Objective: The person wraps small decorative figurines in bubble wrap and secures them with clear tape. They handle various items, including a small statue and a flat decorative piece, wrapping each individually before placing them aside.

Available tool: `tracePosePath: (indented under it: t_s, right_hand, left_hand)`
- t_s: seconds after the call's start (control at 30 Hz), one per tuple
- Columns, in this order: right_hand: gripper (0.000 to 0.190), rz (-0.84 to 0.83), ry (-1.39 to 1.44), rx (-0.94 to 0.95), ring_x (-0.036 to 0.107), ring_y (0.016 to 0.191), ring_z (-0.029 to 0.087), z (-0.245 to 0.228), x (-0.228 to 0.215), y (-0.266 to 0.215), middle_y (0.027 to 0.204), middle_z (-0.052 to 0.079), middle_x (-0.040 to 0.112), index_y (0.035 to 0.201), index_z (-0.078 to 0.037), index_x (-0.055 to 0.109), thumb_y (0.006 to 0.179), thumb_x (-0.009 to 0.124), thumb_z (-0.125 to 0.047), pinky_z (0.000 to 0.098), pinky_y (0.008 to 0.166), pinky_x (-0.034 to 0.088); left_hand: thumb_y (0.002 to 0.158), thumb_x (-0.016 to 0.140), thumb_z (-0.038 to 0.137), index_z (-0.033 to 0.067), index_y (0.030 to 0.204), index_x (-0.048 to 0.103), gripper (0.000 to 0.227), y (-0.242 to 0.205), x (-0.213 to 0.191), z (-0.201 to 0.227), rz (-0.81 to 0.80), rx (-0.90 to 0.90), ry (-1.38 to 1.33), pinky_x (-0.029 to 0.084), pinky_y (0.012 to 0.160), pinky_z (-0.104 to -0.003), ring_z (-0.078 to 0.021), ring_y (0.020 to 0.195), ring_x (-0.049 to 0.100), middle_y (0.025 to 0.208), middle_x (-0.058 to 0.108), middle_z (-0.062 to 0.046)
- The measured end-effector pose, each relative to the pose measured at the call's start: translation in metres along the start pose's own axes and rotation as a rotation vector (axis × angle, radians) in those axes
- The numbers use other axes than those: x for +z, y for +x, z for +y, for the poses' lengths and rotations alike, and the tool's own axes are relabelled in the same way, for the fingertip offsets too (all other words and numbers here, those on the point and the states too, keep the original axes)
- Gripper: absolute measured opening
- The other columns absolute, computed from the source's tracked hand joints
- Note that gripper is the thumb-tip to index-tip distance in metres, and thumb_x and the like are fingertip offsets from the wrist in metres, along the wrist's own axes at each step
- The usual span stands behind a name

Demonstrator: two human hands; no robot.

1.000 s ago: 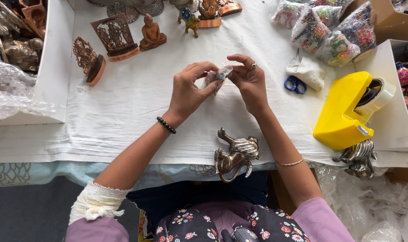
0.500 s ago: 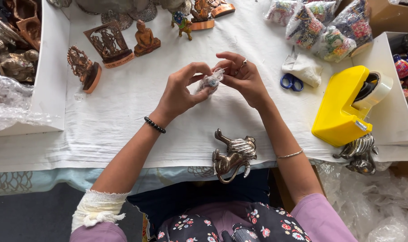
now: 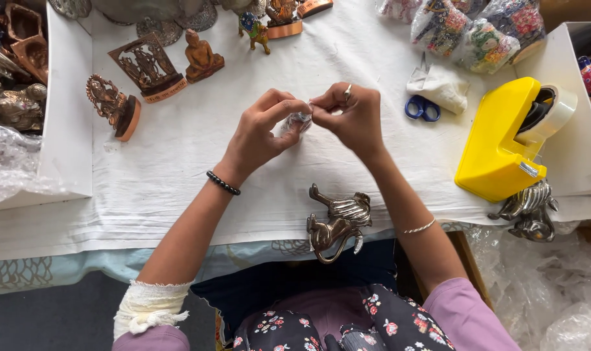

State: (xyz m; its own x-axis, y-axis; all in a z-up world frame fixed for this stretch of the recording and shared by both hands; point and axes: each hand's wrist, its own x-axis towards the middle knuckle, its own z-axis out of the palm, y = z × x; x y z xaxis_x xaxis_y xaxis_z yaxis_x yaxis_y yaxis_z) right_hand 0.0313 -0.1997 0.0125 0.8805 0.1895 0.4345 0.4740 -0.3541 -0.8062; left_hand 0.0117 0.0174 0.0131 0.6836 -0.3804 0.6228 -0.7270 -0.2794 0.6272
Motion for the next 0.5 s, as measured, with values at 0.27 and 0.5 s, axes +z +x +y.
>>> tracePosePath:
  t_s: [0.27,0.5]
  right_hand:
    - [0.035,-0.164,0.345,0.147,0.076,0.102,0.014,-0.023,-0.013,-0.004,0.109,0.014,0.079,0.126,-0.001,0.063,0.093,0.071,-0.002,0.0277,0.093,0.061]
    - [0.06,-0.101,-0.12,-0.115,0.077,0.096,0.017,-0.032,-0.004,-0.005,0.106,0.007,0.081,0.131,-0.007,0.055,0.082,0.09,-0.012,0.0298,0.081,0.058]
  left_hand:
    - [0.088,0.084,0.004,0.0124,0.129,0.06,0.049,-0.001,0.009,-0.006,0.111,-0.086,-0.045,0.061,0.093,-0.032,-0.0188,0.104,0.073,0.112,0.068,-0.004]
    - [0.082,0.088,0.002,0.015,0.144,0.053,0.073,-0.001,0.013,-0.001,0.172,-0.077,0.048,0.065,0.091,-0.03,-0.0165,0.096,0.073,0.102,0.069,-0.005]
